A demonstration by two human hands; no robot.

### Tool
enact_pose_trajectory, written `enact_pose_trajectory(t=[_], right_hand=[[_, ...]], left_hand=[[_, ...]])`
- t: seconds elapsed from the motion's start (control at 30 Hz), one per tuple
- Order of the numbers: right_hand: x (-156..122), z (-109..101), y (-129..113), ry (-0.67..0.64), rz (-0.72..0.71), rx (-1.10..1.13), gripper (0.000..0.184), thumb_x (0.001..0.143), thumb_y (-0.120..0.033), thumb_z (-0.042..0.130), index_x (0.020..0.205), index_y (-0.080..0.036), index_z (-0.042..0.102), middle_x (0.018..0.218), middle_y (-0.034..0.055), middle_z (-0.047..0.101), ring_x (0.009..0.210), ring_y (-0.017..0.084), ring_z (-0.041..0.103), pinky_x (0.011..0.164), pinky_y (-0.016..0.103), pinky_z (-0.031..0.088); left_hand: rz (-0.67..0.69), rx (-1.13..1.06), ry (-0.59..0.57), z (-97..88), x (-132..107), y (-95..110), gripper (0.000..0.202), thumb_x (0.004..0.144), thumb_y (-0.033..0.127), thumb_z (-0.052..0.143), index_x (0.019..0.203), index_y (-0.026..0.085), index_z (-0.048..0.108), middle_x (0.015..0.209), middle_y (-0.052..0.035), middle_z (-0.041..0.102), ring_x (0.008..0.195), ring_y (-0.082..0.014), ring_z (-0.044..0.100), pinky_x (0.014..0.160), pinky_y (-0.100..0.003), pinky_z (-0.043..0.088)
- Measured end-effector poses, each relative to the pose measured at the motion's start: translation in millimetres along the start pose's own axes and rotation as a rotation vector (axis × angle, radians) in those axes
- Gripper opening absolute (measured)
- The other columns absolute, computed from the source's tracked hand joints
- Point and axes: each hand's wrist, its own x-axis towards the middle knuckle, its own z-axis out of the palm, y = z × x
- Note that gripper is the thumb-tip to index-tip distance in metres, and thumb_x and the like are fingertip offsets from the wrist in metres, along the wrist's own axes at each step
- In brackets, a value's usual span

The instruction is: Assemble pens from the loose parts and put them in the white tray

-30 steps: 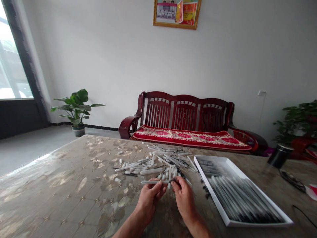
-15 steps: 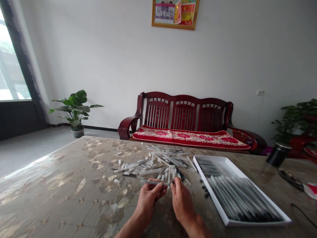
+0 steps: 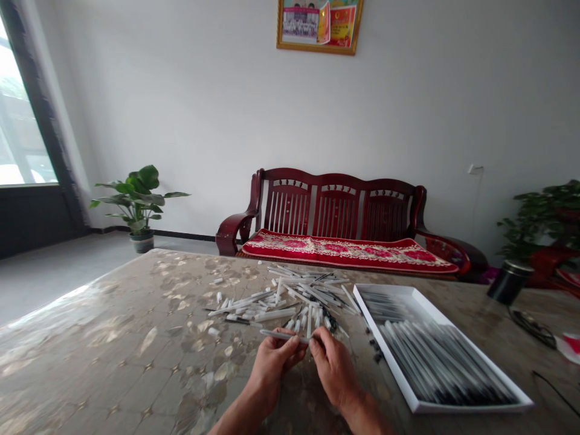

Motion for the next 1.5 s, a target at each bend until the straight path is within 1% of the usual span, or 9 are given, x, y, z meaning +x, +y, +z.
enact_pose_trajectory(t=[0.13,0.23,0.4,0.57,0.73,0.97,1.13,1.37,1.5], right_hand=[[1,3,5,-0.030,0.089,0.023,0.047,0.097,-0.051,0.032,0.068,-0.022,0.054,0.056,0.0004,0.059,0.053,0.015,0.056,0.051,0.023,0.032],[1,4,7,-0.055,0.134,0.113,0.050,0.097,-0.055,0.030,0.070,-0.022,0.056,0.056,0.0002,0.059,0.052,0.015,0.057,0.051,0.023,0.034],[1,5,8,-0.026,0.067,0.153,0.036,0.095,-0.050,0.040,0.079,-0.022,0.055,0.065,-0.0009,0.061,0.059,0.014,0.055,0.055,0.022,0.036],[0,7,12,-0.027,0.144,0.136,0.047,0.096,-0.054,0.033,0.067,-0.022,0.051,0.055,-0.0017,0.053,0.052,0.014,0.051,0.050,0.023,0.033],[0,6,10,-0.025,0.061,0.154,0.035,0.095,-0.049,0.040,0.079,-0.022,0.056,0.064,-0.0015,0.059,0.059,0.014,0.054,0.054,0.022,0.035],[1,8,12,-0.033,0.142,0.134,0.049,0.096,-0.055,0.032,0.068,-0.022,0.053,0.056,-0.0009,0.055,0.053,0.014,0.051,0.051,0.024,0.033],[0,6,11,-0.034,0.079,0.159,0.037,0.095,-0.051,0.040,0.077,-0.022,0.055,0.064,-0.0015,0.059,0.058,0.014,0.052,0.054,0.022,0.035],[-1,10,15,-0.043,0.162,0.167,0.048,0.096,-0.054,0.033,0.070,-0.022,0.056,0.057,-0.0004,0.057,0.053,0.015,0.052,0.049,0.024,0.033],[-1,8,11,-0.058,0.097,0.179,0.039,0.095,-0.052,0.040,0.074,-0.022,0.055,0.062,-0.0014,0.059,0.057,0.014,0.054,0.052,0.022,0.035]], left_hand=[[0.005,0.043,-0.025,0.1,1,-1,0.041,0.047,0.032,0.093,0.066,0.014,0.062,0.063,-0.0026,0.072,0.059,-0.0124,0.066,0.063,-0.022,0.056],[0.006,0.047,-0.016,-0.2,2,-1,0.041,0.047,0.032,0.093,0.066,0.015,0.061,0.063,-0.0026,0.072,0.059,-0.0126,0.066,0.061,-0.022,0.055],[-0.003,0.026,0.003,-0.8,1,0,0.042,0.046,0.031,0.094,0.068,0.015,0.062,0.063,-0.0010,0.072,0.059,-0.0114,0.066,0.063,-0.023,0.056],[-0.011,0.033,-0.017,1.1,2,1,0.043,0.044,0.032,0.094,0.067,0.015,0.062,0.062,-0.0023,0.072,0.059,-0.0119,0.066,0.061,-0.022,0.055],[-0.008,0.025,0.005,0.5,1,1,0.043,0.044,0.032,0.094,0.067,0.015,0.062,0.062,-0.0012,0.072,0.058,-0.0116,0.066,0.062,-0.022,0.056],[-0.011,0.041,-0.023,-0.1,2,-1,0.042,0.046,0.032,0.094,0.067,0.015,0.062,0.062,-0.0026,0.072,0.059,-0.0121,0.066,0.062,-0.022,0.055],[-0.007,0.047,-0.006,-1.5,3,-2,0.043,0.044,0.033,0.094,0.066,0.015,0.062,0.063,-0.0024,0.072,0.061,-0.0131,0.067,0.061,-0.022,0.055],[0.003,0.064,-0.027,0.0,2,-1,0.042,0.046,0.033,0.093,0.067,0.015,0.061,0.061,-0.0022,0.071,0.058,-0.0123,0.065,0.061,-0.023,0.055],[0.009,0.061,-0.024,0.0,1,-1,0.040,0.048,0.032,0.093,0.068,0.014,0.063,0.061,-0.0012,0.071,0.057,-0.0117,0.065,0.060,-0.022,0.054]])
